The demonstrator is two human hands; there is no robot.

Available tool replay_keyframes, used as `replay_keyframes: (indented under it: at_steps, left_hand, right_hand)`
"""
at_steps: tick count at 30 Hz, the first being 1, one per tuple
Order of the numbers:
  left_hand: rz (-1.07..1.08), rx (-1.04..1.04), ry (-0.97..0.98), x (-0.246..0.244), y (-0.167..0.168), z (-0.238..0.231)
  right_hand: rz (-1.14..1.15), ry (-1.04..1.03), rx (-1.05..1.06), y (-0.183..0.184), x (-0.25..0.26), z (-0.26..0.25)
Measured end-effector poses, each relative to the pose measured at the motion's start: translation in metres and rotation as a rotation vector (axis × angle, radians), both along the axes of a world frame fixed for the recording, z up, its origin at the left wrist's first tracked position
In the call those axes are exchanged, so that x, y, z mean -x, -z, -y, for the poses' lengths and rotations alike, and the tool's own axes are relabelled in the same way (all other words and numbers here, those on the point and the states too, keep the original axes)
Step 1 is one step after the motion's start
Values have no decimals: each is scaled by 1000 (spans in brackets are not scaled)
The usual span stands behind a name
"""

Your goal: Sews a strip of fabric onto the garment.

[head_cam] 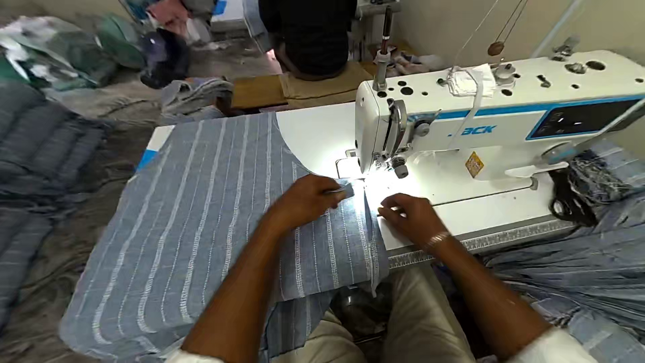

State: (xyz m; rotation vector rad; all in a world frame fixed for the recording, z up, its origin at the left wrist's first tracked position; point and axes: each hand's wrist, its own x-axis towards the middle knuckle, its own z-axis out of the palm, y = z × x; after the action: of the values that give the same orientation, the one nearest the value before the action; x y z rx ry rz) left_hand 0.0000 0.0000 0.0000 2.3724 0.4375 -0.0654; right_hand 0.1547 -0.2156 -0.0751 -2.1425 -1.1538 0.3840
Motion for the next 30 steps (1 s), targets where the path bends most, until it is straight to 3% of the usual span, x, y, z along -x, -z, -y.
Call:
replay_keyframes:
  at_steps: [3,6,8,21,27,30]
  left_hand:
    - [-107,92,-39,-41,31,-5]
    - [-176,132,-65,-56,48,-15]
    - [-208,140,-66,-66,51,-17]
    - [-298,260,-152,-103,51,-15]
    - [-383,181,-191,-118,36,-10]
    - [-393,6,-169,-120,40,-11]
  right_hand:
    - [42,144,134,5,1,-52]
    - [106,181,105,10,9,-48]
    - [142,179,21,15,15,-39]
    - [226,184,-42,28,16,-38]
    - [279,184,93,27,7,-50]
    - [302,157,196,20,7,-55]
